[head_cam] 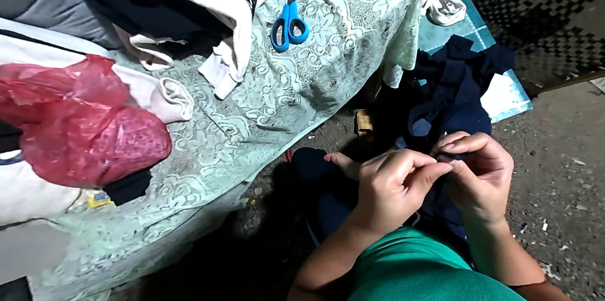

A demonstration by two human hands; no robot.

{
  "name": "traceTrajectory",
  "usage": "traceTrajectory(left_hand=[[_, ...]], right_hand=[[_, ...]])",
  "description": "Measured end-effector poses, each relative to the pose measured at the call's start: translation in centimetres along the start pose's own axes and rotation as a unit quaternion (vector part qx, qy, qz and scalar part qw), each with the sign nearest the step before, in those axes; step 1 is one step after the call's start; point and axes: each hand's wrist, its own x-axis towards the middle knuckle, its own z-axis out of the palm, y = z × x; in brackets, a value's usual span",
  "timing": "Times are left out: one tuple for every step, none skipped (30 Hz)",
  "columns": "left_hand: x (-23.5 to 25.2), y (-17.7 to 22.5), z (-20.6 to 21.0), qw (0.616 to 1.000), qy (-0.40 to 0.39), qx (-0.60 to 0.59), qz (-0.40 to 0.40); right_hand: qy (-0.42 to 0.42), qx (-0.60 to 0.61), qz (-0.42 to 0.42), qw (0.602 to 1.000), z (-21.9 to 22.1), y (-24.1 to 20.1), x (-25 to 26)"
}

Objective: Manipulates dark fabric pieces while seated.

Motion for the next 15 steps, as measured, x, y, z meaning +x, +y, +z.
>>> traceTrajectory(left_hand=[[0.2, -0.2, 0.0, 1.0, 0.01, 0.003, -0.005], [0.3, -0.4, -0.1, 1.0, 0.017, 0.002, -0.015], [0.4, -0.6, -0.2, 0.999, 0.016, -0.002, -0.029], [0.6, -0.7, -0.4, 0.999, 0.005, -0.018, -0.046], [0.7, -0.8, -0.7, 0.996, -0.02, -0.055, -0.07], [0.8, -0.8, -1.1, 0.987, -0.06, -0.115, -0.1], [0.8, -0.9, -1.7, 0.967, -0.11, -0.187, -0.132], [0.9, -1.1, -2.4, 0.94, -0.163, -0.255, -0.156], [1.1, -1.3, -3.3, 0.916, -0.209, -0.3, -0.166], [1.2, -1.4, -4.5, 0.904, -0.237, -0.318, -0.161], [1.3, -1.5, -5.9, 0.906, -0.241, -0.315, -0.148], [1.4, -1.5, -7.5, 0.919, -0.219, -0.298, -0.134], [1.5, -1.5, -9.1, 0.935, -0.18, -0.279, -0.126], [1.6, -1.7, -10.6, 0.952, -0.132, -0.25, -0.12], [1.7, -1.9, -11.9, 0.97, -0.086, -0.195, -0.114]], right_hand=[[-0.011, -0.006, -0.002, 1.0, 0.0, 0.0, 0.0], [-0.021, -0.009, 0.001, 1.0, 0.0, 0.0, 0.0], [-0.028, -0.01, 0.007, 1.0, -0.1, -0.1, 0.0], [-0.032, -0.01, 0.016, 0.999, -0.3, -0.1, 0.1], [-0.034, -0.01, 0.025, 0.999, -0.5, -0.1, 0.1], [-0.031, -0.01, 0.033, 0.999, -0.7, -0.1, 0.2], [-0.026, -0.013, 0.039, 0.999, -1.0, -0.1, 0.3], [-0.021, -0.017, 0.042, 0.999, -1.3, -0.1, 0.5], [-0.018, -0.022, 0.043, 0.999, -1.6, -0.2, 0.8], [-0.015, -0.026, 0.043, 0.999, -2.1, -0.3, 1.1], [-0.017, -0.031, 0.045, 0.998, -2.6, -0.4, 1.3], [-0.018, -0.033, 0.053, 0.998, -3.1, -0.6, 1.6], [-0.015, -0.029, 0.067, 0.997, -3.5, -0.8, 1.7], [-0.012, -0.021, 0.086, 0.996, -3.8, -1.0, 1.9], [-0.01, -0.012, 0.103, 0.995, -4.0, -1.1, 2.0]])
